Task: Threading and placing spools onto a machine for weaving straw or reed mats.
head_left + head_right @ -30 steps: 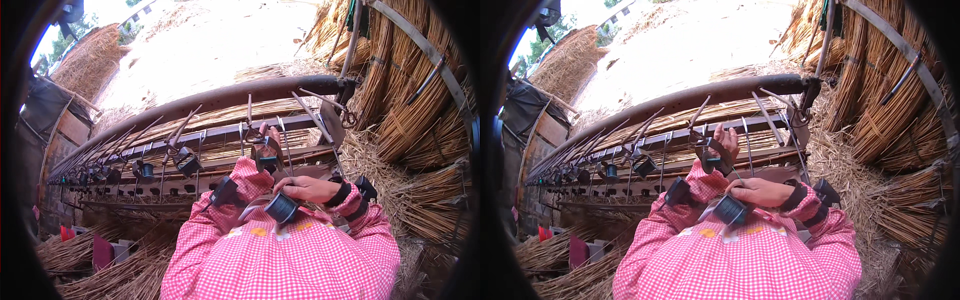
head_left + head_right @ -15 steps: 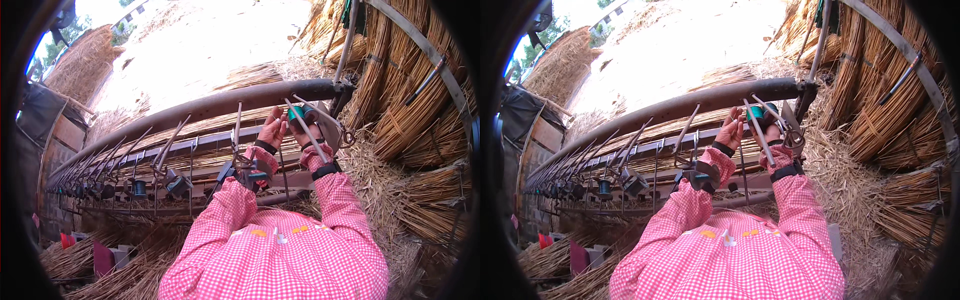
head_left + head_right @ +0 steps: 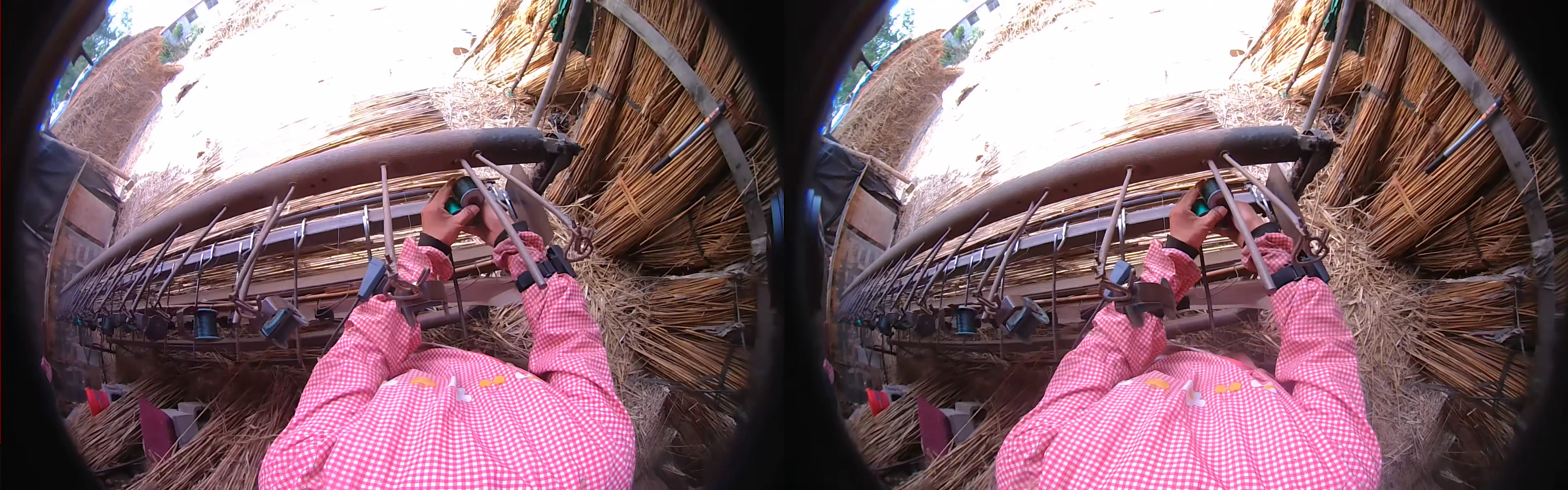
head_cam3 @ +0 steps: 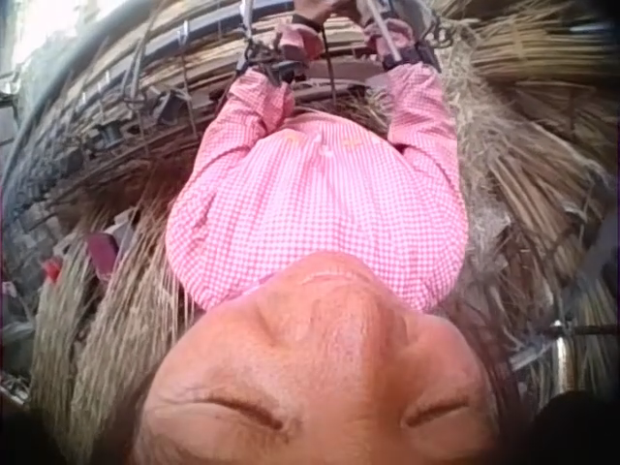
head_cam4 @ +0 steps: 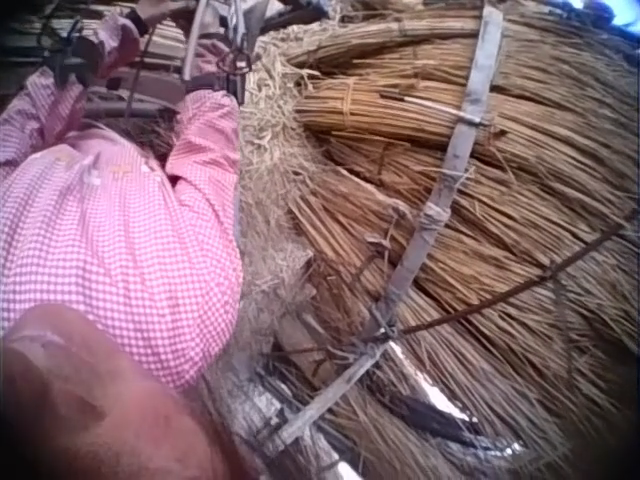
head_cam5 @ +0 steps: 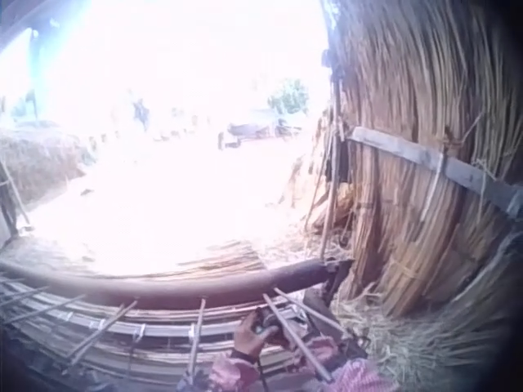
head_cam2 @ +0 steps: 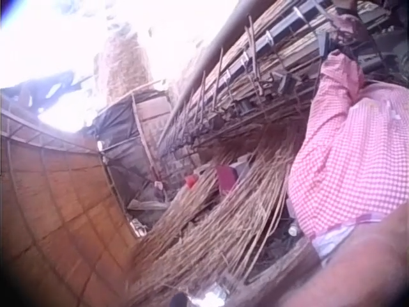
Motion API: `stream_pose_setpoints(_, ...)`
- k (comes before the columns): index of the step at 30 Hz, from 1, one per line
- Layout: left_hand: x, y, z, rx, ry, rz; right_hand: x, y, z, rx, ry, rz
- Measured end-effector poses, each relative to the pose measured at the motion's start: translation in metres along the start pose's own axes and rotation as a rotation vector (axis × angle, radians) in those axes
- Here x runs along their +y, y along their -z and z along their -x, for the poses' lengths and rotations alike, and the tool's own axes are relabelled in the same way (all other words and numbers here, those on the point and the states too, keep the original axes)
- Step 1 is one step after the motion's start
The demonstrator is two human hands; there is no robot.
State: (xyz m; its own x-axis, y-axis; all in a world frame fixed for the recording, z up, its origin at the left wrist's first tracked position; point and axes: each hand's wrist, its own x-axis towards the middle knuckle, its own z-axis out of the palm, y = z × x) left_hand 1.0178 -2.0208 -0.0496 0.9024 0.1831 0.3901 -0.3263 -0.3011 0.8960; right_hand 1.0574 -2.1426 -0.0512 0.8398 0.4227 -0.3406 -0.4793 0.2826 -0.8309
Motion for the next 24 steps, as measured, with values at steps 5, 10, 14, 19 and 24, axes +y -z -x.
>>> stream_pose_setpoints(5, 0.007, 0.004, 0.002, 0.220, -0.067, -0.267, -0.002, 0.028, 0.012, -0.066, 0.315, 1.088)
stream_pose_setpoints(10, 0.018, 0.018, 0.024, 0.205, -0.155, -0.436, -0.030, 0.010, 0.002, -0.020, 0.652, 1.613)
stream_pose_setpoints(14, 0.030, 0.029, 0.056, 0.030, -0.429, -0.468, -0.025, 0.025, -0.072, 0.010, 0.780, 1.680)
stream_pose_setpoints(19, 0.033, 0.044, 0.096, -0.126, -0.286, -0.494, -0.001, 0.041, -0.119, 0.009, 0.777, 1.623)
stream_pose_setpoints(24, 0.077, 0.075, 0.114, -0.479, 0.409, 0.439, -0.002, 0.037, -0.121, 0.349, 0.484, 1.670)
